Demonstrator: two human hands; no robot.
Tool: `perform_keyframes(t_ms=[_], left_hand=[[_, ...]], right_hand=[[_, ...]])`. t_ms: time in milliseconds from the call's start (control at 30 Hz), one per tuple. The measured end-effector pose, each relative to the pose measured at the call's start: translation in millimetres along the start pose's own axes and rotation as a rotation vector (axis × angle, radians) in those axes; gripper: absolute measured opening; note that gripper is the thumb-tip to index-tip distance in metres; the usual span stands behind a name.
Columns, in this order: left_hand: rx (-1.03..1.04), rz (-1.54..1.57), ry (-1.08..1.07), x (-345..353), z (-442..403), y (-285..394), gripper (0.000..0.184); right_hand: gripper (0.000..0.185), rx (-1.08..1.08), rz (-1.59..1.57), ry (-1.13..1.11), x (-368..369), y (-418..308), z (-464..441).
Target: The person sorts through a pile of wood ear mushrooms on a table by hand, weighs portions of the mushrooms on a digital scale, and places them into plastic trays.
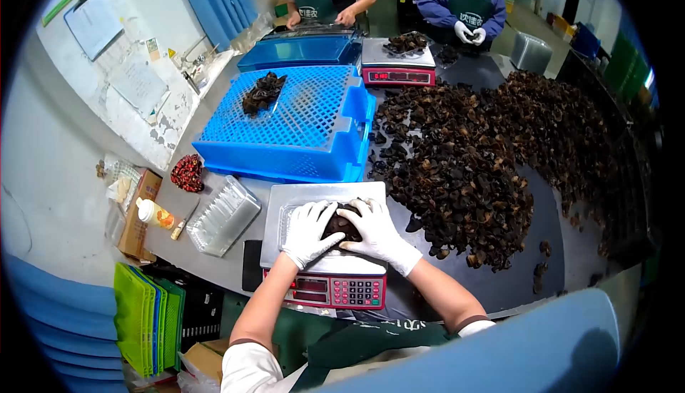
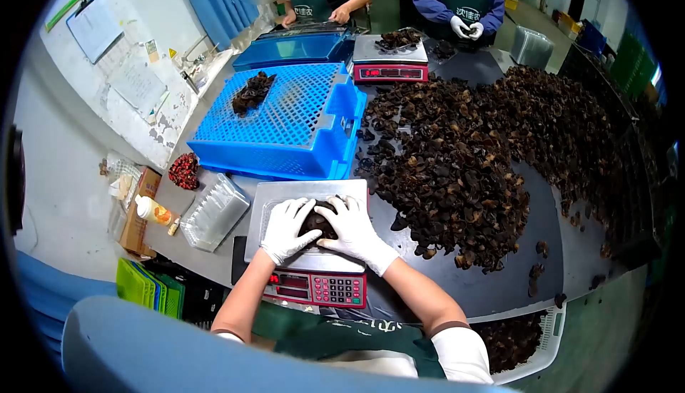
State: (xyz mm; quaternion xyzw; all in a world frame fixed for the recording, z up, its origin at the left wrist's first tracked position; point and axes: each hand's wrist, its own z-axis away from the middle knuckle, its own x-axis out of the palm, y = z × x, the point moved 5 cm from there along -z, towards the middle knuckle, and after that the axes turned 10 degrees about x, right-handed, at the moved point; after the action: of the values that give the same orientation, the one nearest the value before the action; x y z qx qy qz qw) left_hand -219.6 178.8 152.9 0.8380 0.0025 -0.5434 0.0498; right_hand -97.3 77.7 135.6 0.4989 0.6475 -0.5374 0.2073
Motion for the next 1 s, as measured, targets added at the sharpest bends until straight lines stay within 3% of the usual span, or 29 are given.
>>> perform_keyframes(t_ms=[33,167,300,467,567,767,900,1000], left_hand=[[-0.039,0.092,-0.079,8.0,5.3,-5.9,0.07],[-0.037,0.241,-0.015,-13.3,4.1,-12.5,0.08],[-0.088,0.324,-0.011,-30.6,11.1,-35.8,0.082],[-0.182,0.328,0.089,-44.8,28.1,-71.4,0.07],[-0.235,0.337,0.076,-46.7,27.0,-70.3,0.071],[-0.004,0.278,-0.014,-33.0,-1.6,-28.7,0.078],[0.046,0.274,-0.082,0.1,-5.2,-11.1,0.087],[0.051,0.238,-0.136,12.7,-3.2,-3.9,0.085]], right_hand=[[0.074,-0.008,-0.052,-0.046,6.0,7.2,2.3],[0.073,-0.016,-0.152,-0.051,-17.6,5.8,1.8],[0.066,0.11,-0.361,0.003,-41.7,21.5,5.1],[0.047,0.246,-0.511,0.107,-51.7,43.3,12.3],[0.038,0.237,-0.414,0.132,-45.1,49.7,15.1],[0.027,0.121,-0.236,0.142,-45.4,23.5,0.9],[0.032,0.056,-0.122,0.131,-41.4,21.9,0.0],[0.045,0.108,0.147,0.063,-25.2,29.0,7.3]])
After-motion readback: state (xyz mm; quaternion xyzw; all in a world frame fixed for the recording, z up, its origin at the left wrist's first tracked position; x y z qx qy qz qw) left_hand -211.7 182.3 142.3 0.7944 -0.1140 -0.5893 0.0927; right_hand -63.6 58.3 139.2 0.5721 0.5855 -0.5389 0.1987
